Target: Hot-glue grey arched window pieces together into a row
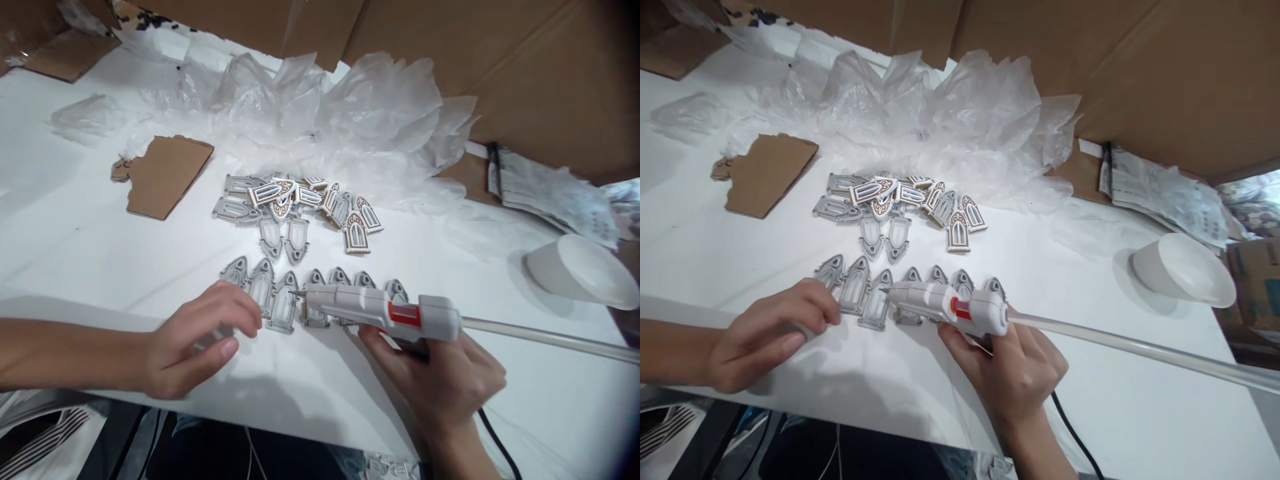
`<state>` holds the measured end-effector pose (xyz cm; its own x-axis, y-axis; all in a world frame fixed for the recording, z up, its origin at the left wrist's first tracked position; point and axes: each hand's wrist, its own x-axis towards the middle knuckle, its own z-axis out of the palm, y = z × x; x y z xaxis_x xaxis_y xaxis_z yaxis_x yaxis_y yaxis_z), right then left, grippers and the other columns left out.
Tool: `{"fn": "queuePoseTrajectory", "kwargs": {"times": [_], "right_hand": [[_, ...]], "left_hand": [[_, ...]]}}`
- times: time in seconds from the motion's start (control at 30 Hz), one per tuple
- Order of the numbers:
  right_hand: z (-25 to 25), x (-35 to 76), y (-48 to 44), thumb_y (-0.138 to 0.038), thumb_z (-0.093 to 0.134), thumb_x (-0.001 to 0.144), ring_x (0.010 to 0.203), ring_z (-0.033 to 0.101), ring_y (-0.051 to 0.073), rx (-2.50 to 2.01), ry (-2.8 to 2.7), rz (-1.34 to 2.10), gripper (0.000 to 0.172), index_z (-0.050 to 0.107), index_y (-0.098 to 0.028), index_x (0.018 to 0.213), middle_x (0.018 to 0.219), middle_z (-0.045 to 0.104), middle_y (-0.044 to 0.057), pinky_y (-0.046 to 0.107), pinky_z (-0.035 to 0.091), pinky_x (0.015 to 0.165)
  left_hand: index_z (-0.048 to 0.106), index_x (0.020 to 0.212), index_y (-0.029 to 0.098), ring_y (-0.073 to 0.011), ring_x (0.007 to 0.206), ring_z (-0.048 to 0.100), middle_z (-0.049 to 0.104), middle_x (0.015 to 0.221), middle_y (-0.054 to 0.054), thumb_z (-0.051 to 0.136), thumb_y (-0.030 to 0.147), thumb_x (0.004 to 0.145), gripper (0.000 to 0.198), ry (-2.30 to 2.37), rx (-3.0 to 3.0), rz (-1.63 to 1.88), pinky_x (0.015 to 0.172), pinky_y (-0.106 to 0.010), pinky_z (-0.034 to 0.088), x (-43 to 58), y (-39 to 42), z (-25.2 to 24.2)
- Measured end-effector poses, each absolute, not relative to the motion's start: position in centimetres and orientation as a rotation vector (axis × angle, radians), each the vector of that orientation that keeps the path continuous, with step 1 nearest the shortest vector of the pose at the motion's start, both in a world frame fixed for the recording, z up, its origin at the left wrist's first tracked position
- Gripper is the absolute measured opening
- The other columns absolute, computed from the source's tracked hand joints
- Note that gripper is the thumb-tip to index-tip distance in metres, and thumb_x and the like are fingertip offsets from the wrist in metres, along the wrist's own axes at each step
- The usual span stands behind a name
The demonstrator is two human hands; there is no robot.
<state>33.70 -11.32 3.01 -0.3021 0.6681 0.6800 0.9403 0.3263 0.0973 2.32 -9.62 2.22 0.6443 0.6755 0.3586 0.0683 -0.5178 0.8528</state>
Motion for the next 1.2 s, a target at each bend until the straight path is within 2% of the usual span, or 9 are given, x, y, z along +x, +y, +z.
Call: {"fn": "queuePoseTrajectory", "kwargs": {"times": [0.07,0.17,0.3,0.4,0.5,0.63,0.9,1.07,1.2], "right_hand": [[2.9,33.9,-11.3,-0.041,0.077,0.074,0.037,0.038,0.008,-1.427,-2.081,-0.681,0.043,0.04,-0.023,0.06,0.042,0.039,-0.009,0.024,0.029,0.04],[2.9,34.1,-11.4,-0.043,0.078,0.073,0.038,0.04,0.008,-1.442,-2.111,-0.699,0.041,0.044,-0.022,0.064,0.045,0.043,-0.008,0.025,0.029,0.041],[2.8,34.3,-11.5,-0.043,0.08,0.072,0.041,0.045,0.009,-1.42,-2.138,-0.724,0.037,0.051,-0.02,0.071,0.05,0.051,-0.005,0.025,0.03,0.042],[2.6,34.6,-11.7,-0.044,0.082,0.071,0.042,0.047,0.009,-1.417,-2.147,-0.728,0.039,0.052,-0.019,0.072,0.054,0.055,-0.003,0.025,0.03,0.042],[2.4,34.9,-11.8,-0.045,0.082,0.071,0.042,0.047,0.009,-1.424,-2.147,-0.716,0.039,0.052,-0.019,0.073,0.056,0.057,-0.002,0.025,0.029,0.042],[2.3,35.1,-11.9,-0.043,0.082,0.071,0.043,0.051,0.009,-1.43,-2.148,-0.697,0.037,0.055,-0.018,0.076,0.059,0.061,-0.001,0.024,0.033,0.043],[2.4,35.1,-12.1,-0.045,0.081,0.072,0.042,0.052,0.011,-1.47,-2.135,-0.71,0.037,0.057,-0.018,0.079,0.055,0.057,-0.003,0.025,0.036,0.044],[2.5,35.0,-12.0,-0.043,0.08,0.074,0.043,0.053,0.011,-1.476,-2.125,-0.698,0.033,0.059,-0.018,0.082,0.058,0.061,-0.002,0.026,0.035,0.045],[2.4,34.9,-11.9,-0.042,0.081,0.074,0.043,0.054,0.011,-1.461,-2.134,-0.692,0.034,0.06,-0.017,0.084,0.061,0.063,-0.001,0.026,0.036,0.045]], "left_hand": [[0.049,0.112,0.021,-0.0222,0.092,0.061,0.064,0.099,-0.011,0.042,0.01,0.09,0.025,0.464,2.139,0.825,0.083,-0.04,0.049,1.9,-9.4,2.2],[0.055,0.1,0.022,-0.0193,0.086,0.064,0.068,0.091,-0.007,0.046,0.008,0.087,0.021,0.401,2.327,0.742,0.087,-0.039,0.048,1.8,-9.6,2.4],[0.065,0.088,0.021,-0.0191,0.091,0.065,0.068,0.075,-0.002,0.056,0.014,0.087,0.011,0.34,2.577,0.815,0.098,-0.037,0.048,2.1,-10.4,2.4],[0.069,0.098,0.021,-0.0228,0.11,0.062,0.071,0.09,-0.004,0.06,0.016,0.084,0.017,0.397,2.703,0.91,0.109,-0.041,0.042,2.5,-11.0,1.8],[0.065,0.113,0.02,-0.0283,0.127,0.052,0.069,0.114,-0.009,0.059,0.017,0.083,0.03,0.66,2.743,0.802,0.117,-0.05,0.029,2.9,-11.5,1.3],[0.063,0.113,0.016,-0.0299,0.132,0.047,0.065,0.125,-0.013,0.057,0.028,0.087,0.03,0.882,2.705,0.654,0.12,-0.051,0.018,3.6,-11.7,1.1],[0.063,0.118,0.017,-0.0291,0.136,0.043,0.06,0.133,-0.013,0.058,0.035,0.086,0.037,0.778,2.807,0.528,0.12,-0.046,0.015,4.0,-11.5,0.9],[0.06,0.128,0.015,-0.027,0.137,0.041,0.059,0.137,-0.01,0.055,0.04,0.088,0.047,0.74,2.842,0.426,0.12,-0.043,0.015,4.0,-11.2,1.0],[0.057,0.132,0.018,-0.0264,0.138,0.04,0.055,0.142,-0.01,0.052,0.042,0.09,0.048,0.711,2.832,0.354,0.119,-0.044,0.015,4.1,-11.1,1.2]]}}
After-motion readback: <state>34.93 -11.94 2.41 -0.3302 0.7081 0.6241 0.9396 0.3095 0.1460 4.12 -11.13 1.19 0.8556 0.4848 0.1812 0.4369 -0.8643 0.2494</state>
